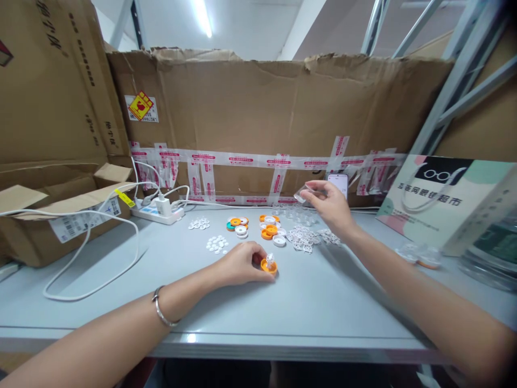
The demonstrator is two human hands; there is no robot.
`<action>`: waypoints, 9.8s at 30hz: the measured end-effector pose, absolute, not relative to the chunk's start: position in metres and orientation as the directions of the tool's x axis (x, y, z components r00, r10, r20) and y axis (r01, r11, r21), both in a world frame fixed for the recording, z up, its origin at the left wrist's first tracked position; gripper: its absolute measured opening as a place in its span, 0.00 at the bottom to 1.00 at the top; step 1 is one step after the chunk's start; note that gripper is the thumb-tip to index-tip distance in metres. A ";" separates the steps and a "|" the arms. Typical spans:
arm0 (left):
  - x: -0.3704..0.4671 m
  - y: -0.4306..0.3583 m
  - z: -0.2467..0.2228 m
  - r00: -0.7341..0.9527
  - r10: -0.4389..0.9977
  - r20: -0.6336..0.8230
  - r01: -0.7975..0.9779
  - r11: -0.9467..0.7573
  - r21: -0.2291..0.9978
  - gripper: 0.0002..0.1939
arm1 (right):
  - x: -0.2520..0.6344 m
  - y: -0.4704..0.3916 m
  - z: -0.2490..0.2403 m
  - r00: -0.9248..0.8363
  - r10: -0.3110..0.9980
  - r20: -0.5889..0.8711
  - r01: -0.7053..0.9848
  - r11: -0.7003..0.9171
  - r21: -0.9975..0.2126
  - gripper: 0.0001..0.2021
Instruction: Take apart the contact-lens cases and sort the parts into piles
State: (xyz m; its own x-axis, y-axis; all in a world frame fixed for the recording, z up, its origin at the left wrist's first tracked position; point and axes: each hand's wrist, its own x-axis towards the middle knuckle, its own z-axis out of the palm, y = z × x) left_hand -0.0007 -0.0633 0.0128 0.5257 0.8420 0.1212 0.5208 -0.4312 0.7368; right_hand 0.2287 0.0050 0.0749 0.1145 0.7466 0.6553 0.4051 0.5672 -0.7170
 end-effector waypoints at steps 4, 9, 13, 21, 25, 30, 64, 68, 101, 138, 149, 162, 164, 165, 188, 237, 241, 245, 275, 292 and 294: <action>-0.001 -0.064 0.013 0.524 0.842 0.126 0.519 -0.433 0.737 0.22 | 0.226 0.046 0.071 -0.036 0.768 0.639 0.715 0.467 -0.520 0.15; -0.002 -0.065 0.016 0.532 0.836 0.134 0.522 -0.448 0.726 0.21 | 0.213 0.078 0.043 -0.202 0.846 0.494 0.858 0.396 -0.327 0.10; -0.002 -0.064 0.016 0.537 0.832 0.141 0.527 -0.462 0.713 0.21 | 0.208 0.088 0.029 -0.234 0.860 0.455 0.902 0.366 -0.228 0.12; -0.004 -0.064 0.016 0.555 0.816 0.163 0.525 -0.496 0.691 0.19 | 0.210 0.093 0.020 -0.208 0.856 0.473 0.943 0.303 -0.134 0.10; -0.004 -0.064 0.017 0.558 0.812 0.169 0.531 -0.507 0.679 0.19 | 0.211 0.092 0.017 -0.210 0.832 0.513 0.941 0.315 -0.126 0.10; -0.004 -0.063 0.016 0.560 0.808 0.181 0.523 -0.515 0.679 0.19 | 0.206 0.071 0.028 -0.215 0.759 0.615 0.919 0.370 -0.135 0.07; 0.005 -0.067 0.010 0.569 0.763 0.308 0.579 -0.637 0.509 0.12 | 0.183 -0.064 0.048 -0.399 0.685 0.610 0.361 0.729 -0.582 0.06; 0.006 -0.069 0.012 0.568 0.745 0.350 0.580 -0.664 0.473 0.18 | 0.175 -0.069 0.061 -0.271 0.778 0.568 0.166 0.618 -0.768 0.10; 0.006 -0.076 0.062 0.537 0.211 0.817 0.706 -0.643 -0.298 0.13 | 0.181 -0.072 0.071 -0.258 0.772 0.581 0.215 0.633 -0.744 0.10; 0.012 -0.065 0.056 0.267 0.251 0.930 0.492 -0.866 0.092 0.10 | 0.212 -0.031 0.065 -0.210 0.946 0.246 0.121 0.274 -0.954 0.10; 0.010 -0.058 0.049 0.264 0.421 0.868 0.467 -0.843 0.267 0.10 | 0.257 0.008 0.055 -0.173 0.961 0.215 0.867 0.252 -0.431 0.04; 0.014 -0.061 0.052 0.263 0.657 0.706 0.344 -0.748 0.568 0.04 | 0.217 -0.036 0.070 -0.416 0.876 0.244 0.310 0.389 -0.867 0.15; 0.015 -0.061 0.052 0.285 0.642 0.712 0.341 -0.762 0.551 0.04 | 0.206 -0.049 0.071 -0.508 0.828 0.237 0.158 0.361 -0.919 0.15; 0.015 -0.061 0.052 0.295 0.625 0.723 0.344 -0.775 0.529 0.03 | 0.202 -0.053 0.070 -0.518 0.822 0.239 0.127 0.350 -0.928 0.14; 0.010 -0.062 0.049 0.509 0.177 0.842 0.653 -0.717 -0.245 0.11 | 0.185 -0.064 0.060 -0.301 0.898 0.321 0.053 0.351 -0.935 0.12; 0.005 -0.061 0.045 0.479 0.354 0.803 0.636 -0.770 -0.040 0.05 | 0.270 0.021 0.040 -0.009 0.972 0.237 0.715 0.171 -0.678 0.03; 0.005 -0.061 0.045 0.468 0.377 0.799 0.637 -0.771 -0.010 0.05 | 0.269 0.020 0.042 0.004 0.970 0.242 0.745 0.158 -0.648 0.03; 0.009 -0.060 0.044 0.414 0.401 0.817 0.587 -0.804 0.097 0.05 | 0.251 0.001 0.056 -0.028 0.934 0.355 0.714 0.268 -0.647 0.10; 0.000 -0.056 0.042 0.692 0.686 0.227 0.660 -0.728 0.187 0.20 | 0.341 0.009 0.069 0.017 1.000 -0.022 0.896 -0.025 -0.443 0.05; 0.003 -0.046 0.033 0.740 0.650 0.174 0.566 -0.741 0.362 0.22 | 0.189 -0.049 0.034 -0.657 0.750 0.075 0.611 0.587 -0.531 0.21; 0.004 -0.045 0.031 0.736 0.651 0.186 0.561 -0.741 0.369 0.23 | 0.191 -0.046 0.032 -0.678 0.731 0.072 0.582 0.594 -0.555 0.21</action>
State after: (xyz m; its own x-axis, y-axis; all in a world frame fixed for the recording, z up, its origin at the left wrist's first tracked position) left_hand 0.0036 -0.0449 0.0305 0.7364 0.6506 0.1859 0.5611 -0.7407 0.3695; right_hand 0.1912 -0.0464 0.0317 -0.6782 0.7313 0.0721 0.5819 0.5943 -0.5552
